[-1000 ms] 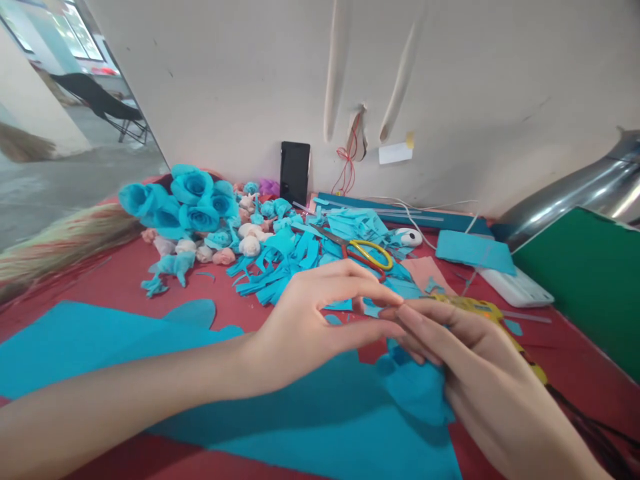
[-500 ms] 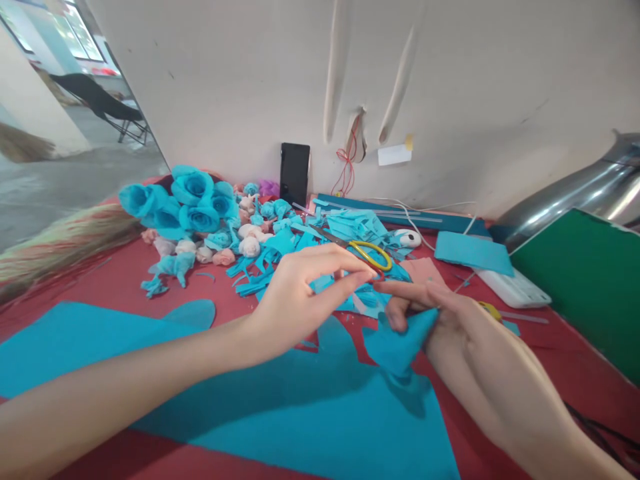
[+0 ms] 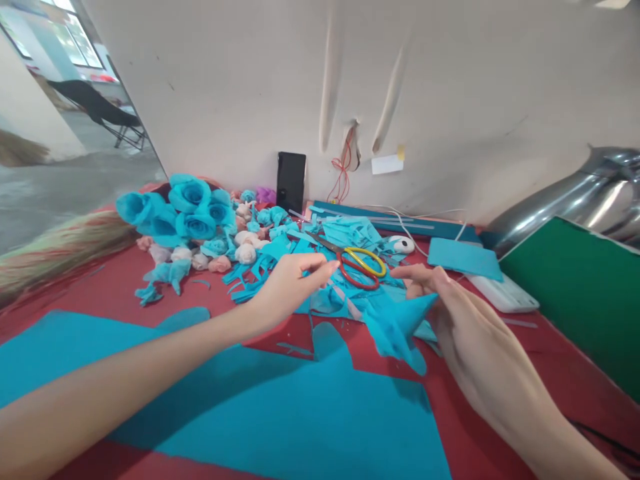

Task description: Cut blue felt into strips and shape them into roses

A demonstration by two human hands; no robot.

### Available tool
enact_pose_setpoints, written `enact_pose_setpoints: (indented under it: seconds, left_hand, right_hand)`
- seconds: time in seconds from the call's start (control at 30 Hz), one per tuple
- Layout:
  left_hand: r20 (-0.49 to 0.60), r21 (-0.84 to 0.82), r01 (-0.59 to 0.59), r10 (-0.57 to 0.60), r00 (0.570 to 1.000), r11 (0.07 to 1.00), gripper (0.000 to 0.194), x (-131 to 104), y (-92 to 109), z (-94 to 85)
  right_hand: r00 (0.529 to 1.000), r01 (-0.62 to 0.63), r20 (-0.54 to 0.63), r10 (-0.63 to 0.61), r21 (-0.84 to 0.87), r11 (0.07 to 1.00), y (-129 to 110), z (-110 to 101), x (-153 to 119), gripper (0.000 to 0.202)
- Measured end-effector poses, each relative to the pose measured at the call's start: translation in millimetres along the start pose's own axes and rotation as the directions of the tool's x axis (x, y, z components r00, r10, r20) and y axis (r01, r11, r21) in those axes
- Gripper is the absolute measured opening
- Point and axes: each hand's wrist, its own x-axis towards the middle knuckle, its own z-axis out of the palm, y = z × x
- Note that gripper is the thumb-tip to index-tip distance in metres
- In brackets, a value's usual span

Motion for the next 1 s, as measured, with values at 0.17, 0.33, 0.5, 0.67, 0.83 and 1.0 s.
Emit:
enact_pose_setpoints:
  seconds: [0.17,0.33,0.5,0.67,0.83,1.0]
  left_hand:
    - [0.214,0.092,0.035,-0.054,0.975,0.995,0.027,2,-9,3.3]
    - [0.267,0.121,-0.087,0.052,0.962,0.989,0.016,0,-15,7.9]
    - [0.346,-0.001,-0.095,0.089,0.934,0.996,0.019,-9,-2,14.0]
    - [0.401,-0.271,0.056,0.059,0.914,0.961,0.02,-25,24,21.6]
    - [0.28,-0.509,0.163,-0.017,0.96,0.845,0.017,-33,43,23.6]
    - [0.161,-0.596,0.246,-0.186,0.969,0.764,0.028,-37,42,26.1]
  right_hand:
    - [0.995,-0.098,-0.022,0.101,0.086,0.991,-1,-1,-1,0.038]
    - [0.999,-0.046,-0.019,0.05,0.148,0.988,-6,2,-5,0.031]
    - [0.997,-0.043,0.081,0.019,0.303,0.952,-7,7,-9,0.027]
    - [0.994,0.068,0.068,-0.083,0.2,0.978,-1,10,-14,0.024]
    - [0.909,0.418,0.047,-0.415,-0.087,0.904,-2,11,-21,0.027]
    - [0.746,0.665,0.173,-0.642,-0.195,0.72,4,15,-22,0.041]
